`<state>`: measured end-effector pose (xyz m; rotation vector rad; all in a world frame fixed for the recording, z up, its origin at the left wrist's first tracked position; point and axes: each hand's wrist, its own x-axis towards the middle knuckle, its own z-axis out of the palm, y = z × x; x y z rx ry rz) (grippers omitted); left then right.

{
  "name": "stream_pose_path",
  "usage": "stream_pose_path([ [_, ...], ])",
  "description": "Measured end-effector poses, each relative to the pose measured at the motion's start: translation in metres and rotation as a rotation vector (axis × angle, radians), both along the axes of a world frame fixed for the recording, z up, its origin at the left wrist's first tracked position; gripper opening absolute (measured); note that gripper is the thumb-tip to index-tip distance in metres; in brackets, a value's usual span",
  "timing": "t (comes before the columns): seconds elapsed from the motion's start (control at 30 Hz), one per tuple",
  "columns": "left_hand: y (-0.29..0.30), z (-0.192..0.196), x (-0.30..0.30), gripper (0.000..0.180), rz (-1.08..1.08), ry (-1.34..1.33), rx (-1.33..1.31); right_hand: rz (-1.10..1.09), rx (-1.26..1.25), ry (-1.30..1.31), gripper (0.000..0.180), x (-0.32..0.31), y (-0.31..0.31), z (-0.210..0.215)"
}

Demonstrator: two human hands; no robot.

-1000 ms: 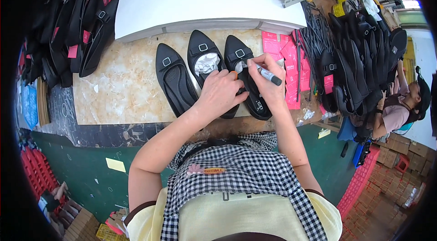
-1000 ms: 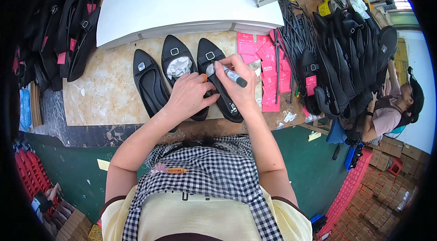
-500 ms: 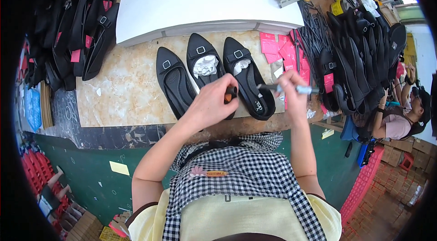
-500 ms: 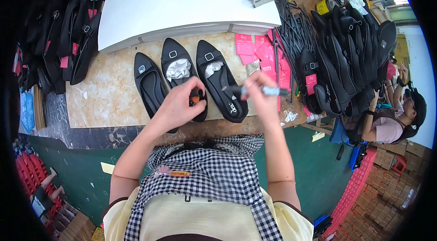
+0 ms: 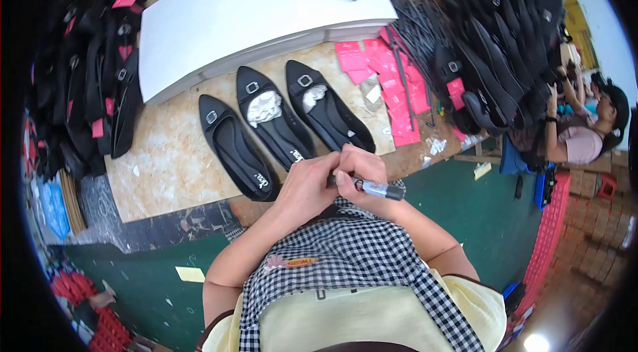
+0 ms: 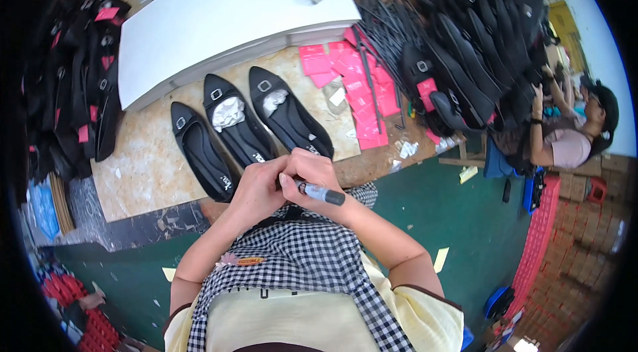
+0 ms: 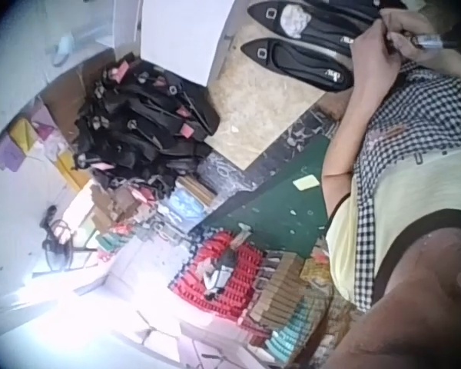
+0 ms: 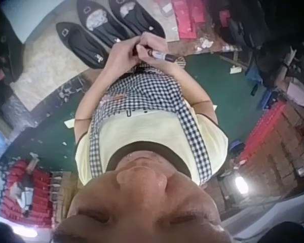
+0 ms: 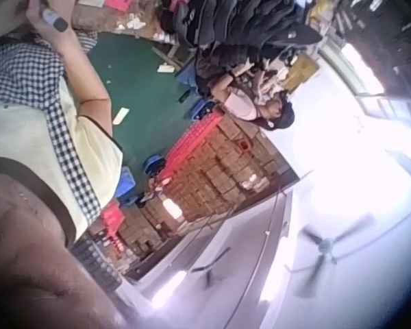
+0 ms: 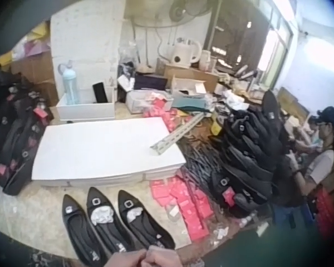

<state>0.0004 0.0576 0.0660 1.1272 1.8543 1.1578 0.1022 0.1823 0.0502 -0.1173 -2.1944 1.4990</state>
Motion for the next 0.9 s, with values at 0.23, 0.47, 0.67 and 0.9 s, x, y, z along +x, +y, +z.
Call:
stream_pose_path([
  [0.23, 0.020, -0.002, 0.010, 0.033, -0.008, -0.078, -0.077, -0.098, -0.059, -0.190, 0.018, 0.009, 0.023, 0.016],
  [0.47, -0.026, -0.010, -0.026, 0.020, 0.329, 0.185, 0.116, -0.459, 0.135, -0.657, 0.033, 0.029, 0.121, 0.014],
  [0.67, -0.132, -0.040, -0.088, 0.037, 0.894, 0.304, -0.279, -0.754, 0.761, -0.854, 0.050, 0.009, 0.135, -0.015],
  [0.9, -0.113, -0.052, -0.074, 0.066, 0.671, 0.072, -0.427, -0.172, 0.397, -0.596, 0.027, -0.015, 0.057, -0.039],
])
